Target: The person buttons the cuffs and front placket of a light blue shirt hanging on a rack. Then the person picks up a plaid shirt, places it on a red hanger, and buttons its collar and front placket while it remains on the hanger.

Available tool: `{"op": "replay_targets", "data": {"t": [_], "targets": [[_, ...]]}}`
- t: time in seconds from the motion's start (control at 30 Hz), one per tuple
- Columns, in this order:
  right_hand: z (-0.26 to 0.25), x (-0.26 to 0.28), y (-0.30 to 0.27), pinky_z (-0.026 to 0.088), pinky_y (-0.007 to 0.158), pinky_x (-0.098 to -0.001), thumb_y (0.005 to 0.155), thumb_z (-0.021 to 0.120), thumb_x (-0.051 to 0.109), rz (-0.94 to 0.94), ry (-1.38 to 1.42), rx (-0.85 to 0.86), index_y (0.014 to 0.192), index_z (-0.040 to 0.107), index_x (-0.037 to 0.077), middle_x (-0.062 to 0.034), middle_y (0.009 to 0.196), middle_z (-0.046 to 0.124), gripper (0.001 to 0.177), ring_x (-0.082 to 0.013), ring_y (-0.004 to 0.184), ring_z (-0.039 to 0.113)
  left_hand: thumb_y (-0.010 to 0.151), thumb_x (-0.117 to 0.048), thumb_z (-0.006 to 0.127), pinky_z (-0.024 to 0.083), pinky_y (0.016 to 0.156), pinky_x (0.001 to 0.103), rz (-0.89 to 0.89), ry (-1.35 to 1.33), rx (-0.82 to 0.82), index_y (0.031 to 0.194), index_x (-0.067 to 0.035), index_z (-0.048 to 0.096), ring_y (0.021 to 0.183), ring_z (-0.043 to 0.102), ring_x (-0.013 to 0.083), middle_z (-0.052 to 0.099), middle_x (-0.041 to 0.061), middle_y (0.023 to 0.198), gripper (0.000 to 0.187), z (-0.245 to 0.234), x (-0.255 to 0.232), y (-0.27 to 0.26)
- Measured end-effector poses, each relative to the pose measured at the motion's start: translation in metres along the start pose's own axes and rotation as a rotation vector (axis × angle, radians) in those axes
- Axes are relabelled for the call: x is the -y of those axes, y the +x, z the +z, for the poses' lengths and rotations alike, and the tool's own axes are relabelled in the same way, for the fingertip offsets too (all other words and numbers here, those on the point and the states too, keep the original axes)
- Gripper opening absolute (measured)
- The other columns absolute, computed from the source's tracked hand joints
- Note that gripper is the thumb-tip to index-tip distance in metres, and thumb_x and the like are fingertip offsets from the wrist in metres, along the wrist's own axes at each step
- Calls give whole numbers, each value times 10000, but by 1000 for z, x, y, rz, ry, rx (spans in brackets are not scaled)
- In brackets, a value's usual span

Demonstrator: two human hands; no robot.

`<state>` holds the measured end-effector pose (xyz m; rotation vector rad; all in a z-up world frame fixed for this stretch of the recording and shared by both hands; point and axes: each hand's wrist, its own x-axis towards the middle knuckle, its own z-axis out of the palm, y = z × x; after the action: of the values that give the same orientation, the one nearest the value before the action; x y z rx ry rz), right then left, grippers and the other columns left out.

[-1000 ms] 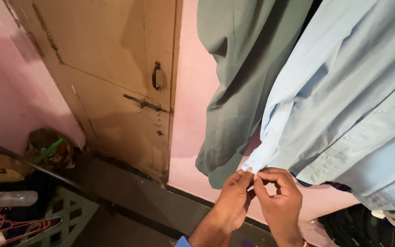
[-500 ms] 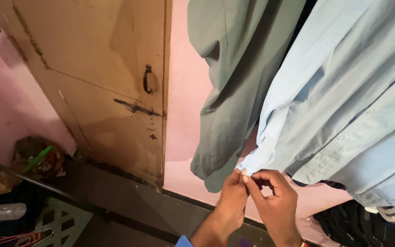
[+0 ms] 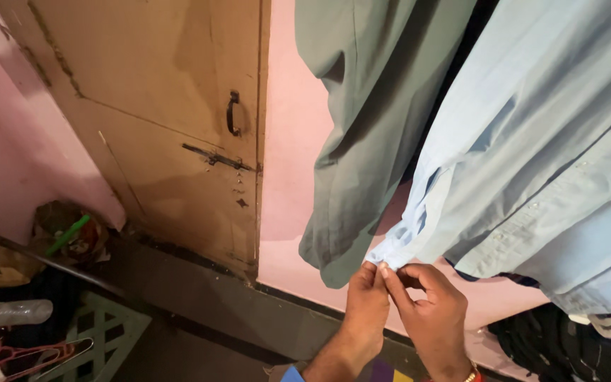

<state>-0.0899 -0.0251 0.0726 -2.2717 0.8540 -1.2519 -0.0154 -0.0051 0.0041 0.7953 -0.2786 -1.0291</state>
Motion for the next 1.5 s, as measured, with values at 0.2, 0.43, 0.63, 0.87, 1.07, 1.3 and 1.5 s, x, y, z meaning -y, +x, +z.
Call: {"op": "replay_targets", "data": {"t": [0.2,0.43,0.63,0.87,1.07,1.3,1.5], "targets": [[-3,-1,-4,556,653,-242,929,717,80,-5,107,6,926,695,-23,-60,818,754,105,-114,728,753,1050,-147,469,528,883,272,23,23,-5,1201,-23,653,961,676,110,734,11,1045,269,3,-4,-7],[-3,-20,-6,530,596,-244,984,644,146,214,263,125,955,701,-34,-54,728,733,191,-85,644,684,1040,-122,556,460,685,254,150,49,-2,1138,0,697,753,539,66,671,-8,903,210,-4,1,-8],[4,-39,-11,531,608,-245,1006,619,170,350,441,141,974,705,-37,-44,724,685,226,-80,637,631,1016,-80,622,401,551,216,265,88,13,1234,1,658,678,497,35,651,7,926,235,-10,-8,-19],[5,-45,-13,524,630,-248,998,639,156,297,558,69,1098,648,-34,-52,848,664,215,-83,702,607,926,1,581,344,443,208,121,73,8,1467,-100,477,557,476,27,664,76,994,560,-9,-28,-40],[4,-48,-8,498,741,-238,999,616,211,459,758,116,1137,677,-30,-15,941,687,284,-53,821,597,916,-20,486,382,433,219,111,52,173,1522,-78,411,491,459,42,675,96,1063,613,-27,-13,-46],[10,-59,-15,436,680,-239,983,651,215,595,801,81,1005,760,-20,21,820,671,260,-47,751,536,1054,-122,488,467,542,293,61,-23,234,1515,136,474,535,532,136,496,239,785,529,-41,-8,-47],[10,-60,-15,462,680,-297,1029,651,183,476,871,56,870,724,-51,-34,773,655,292,-110,716,549,892,-43,527,519,547,271,134,28,246,1573,-73,293,517,518,88,639,184,1366,720,-13,-35,-67]]}}
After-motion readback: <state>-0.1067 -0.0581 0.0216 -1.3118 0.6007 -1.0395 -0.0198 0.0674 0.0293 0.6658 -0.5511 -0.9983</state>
